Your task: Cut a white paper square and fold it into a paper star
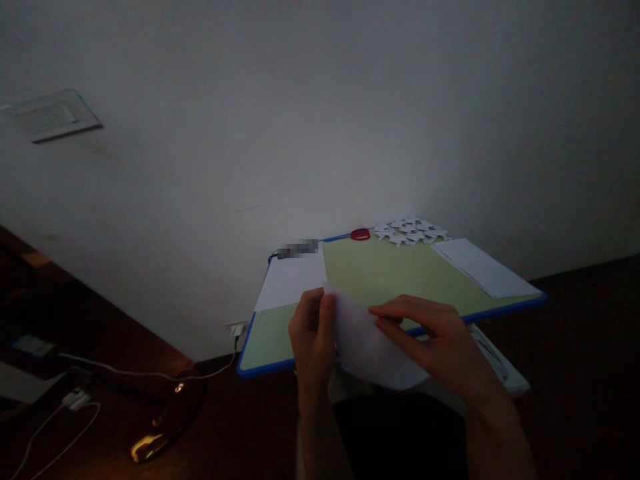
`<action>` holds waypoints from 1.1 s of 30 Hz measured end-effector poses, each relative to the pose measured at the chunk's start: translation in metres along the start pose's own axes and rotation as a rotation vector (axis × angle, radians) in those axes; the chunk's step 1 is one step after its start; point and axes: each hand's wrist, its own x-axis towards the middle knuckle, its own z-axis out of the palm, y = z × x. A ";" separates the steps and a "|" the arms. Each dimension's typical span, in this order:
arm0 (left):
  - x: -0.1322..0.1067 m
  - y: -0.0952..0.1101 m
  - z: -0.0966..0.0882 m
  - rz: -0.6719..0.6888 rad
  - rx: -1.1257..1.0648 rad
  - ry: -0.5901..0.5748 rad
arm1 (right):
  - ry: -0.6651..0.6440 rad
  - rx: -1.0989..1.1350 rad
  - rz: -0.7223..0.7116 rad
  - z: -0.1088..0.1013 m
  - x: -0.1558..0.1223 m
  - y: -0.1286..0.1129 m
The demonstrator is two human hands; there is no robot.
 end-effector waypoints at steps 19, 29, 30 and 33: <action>-0.001 -0.003 0.006 0.081 0.034 0.294 | -0.091 0.036 -0.037 0.004 0.001 -0.001; 0.001 0.002 0.008 0.161 0.121 0.218 | -0.060 0.010 0.053 0.007 0.002 0.002; 0.001 0.002 0.008 0.163 0.117 0.223 | -0.060 0.011 0.064 0.007 0.002 0.003; 0.001 0.000 0.007 0.097 0.085 0.210 | -0.064 0.028 0.069 0.009 0.003 0.002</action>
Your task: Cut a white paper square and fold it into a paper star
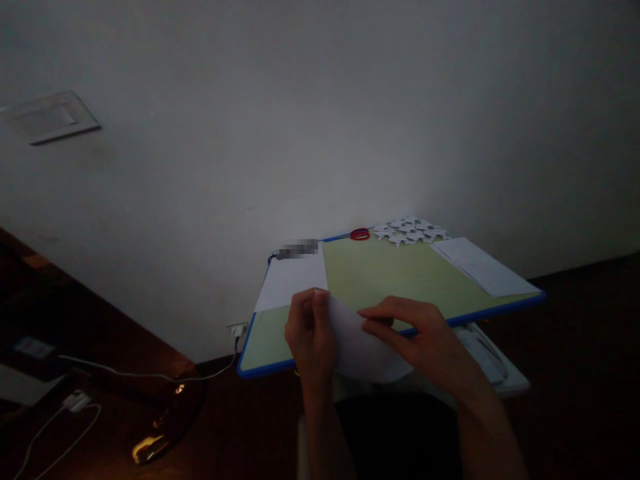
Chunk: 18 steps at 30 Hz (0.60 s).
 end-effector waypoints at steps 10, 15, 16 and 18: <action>0.002 -0.005 -0.008 -0.048 -0.085 -0.474 | 0.392 0.061 0.099 0.000 0.006 0.009; 0.002 -0.010 -0.008 -0.056 -0.005 -0.516 | 0.366 0.114 0.079 -0.002 0.006 0.013; 0.002 -0.011 -0.007 -0.067 -0.009 -0.512 | 0.349 0.124 0.070 -0.003 0.006 0.013; 0.003 -0.012 -0.008 -0.088 -0.023 -0.509 | 0.307 0.138 0.062 -0.004 0.005 0.013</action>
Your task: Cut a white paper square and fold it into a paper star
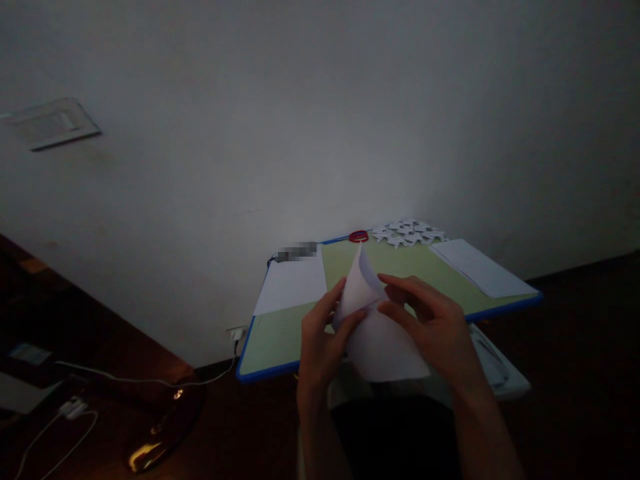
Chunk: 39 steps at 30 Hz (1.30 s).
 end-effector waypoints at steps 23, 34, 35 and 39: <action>0.002 0.013 0.014 0.018 0.170 0.027 | 0.164 -0.160 0.111 0.018 -0.002 0.001; 0.005 0.009 0.021 -0.133 -0.168 0.195 | -0.094 -0.262 -0.403 0.013 -0.002 0.000; 0.006 0.009 0.021 -0.133 -0.211 0.206 | -0.130 -0.259 -0.405 0.013 -0.002 0.000; 0.006 0.011 0.020 -0.133 -0.329 0.207 | -0.242 -0.292 -0.356 0.014 -0.004 0.001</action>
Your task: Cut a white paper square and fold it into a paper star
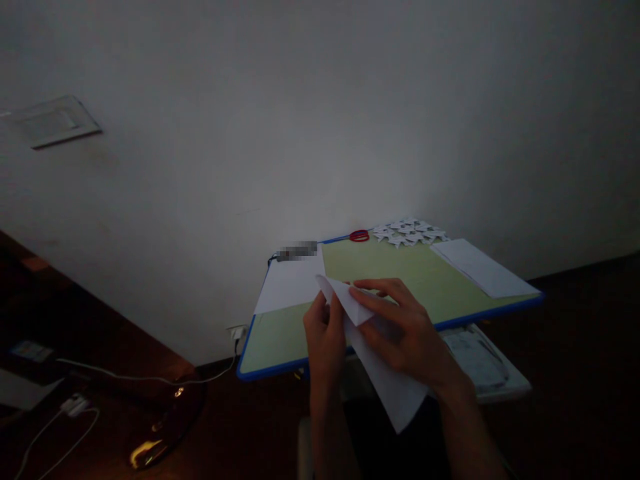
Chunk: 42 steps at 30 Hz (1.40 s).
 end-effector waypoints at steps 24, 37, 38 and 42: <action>-0.002 0.007 -0.003 0.244 0.062 -0.036 | -0.105 0.206 0.212 -0.019 -0.006 -0.016; 0.001 -0.001 0.011 0.193 0.157 0.158 | 0.031 0.142 0.207 -0.013 0.002 -0.011; 0.001 0.000 0.012 0.200 0.168 0.162 | 0.039 0.139 0.215 -0.012 0.002 -0.011; 0.000 0.003 0.011 0.206 0.203 0.110 | 0.081 0.129 0.261 -0.011 0.002 -0.009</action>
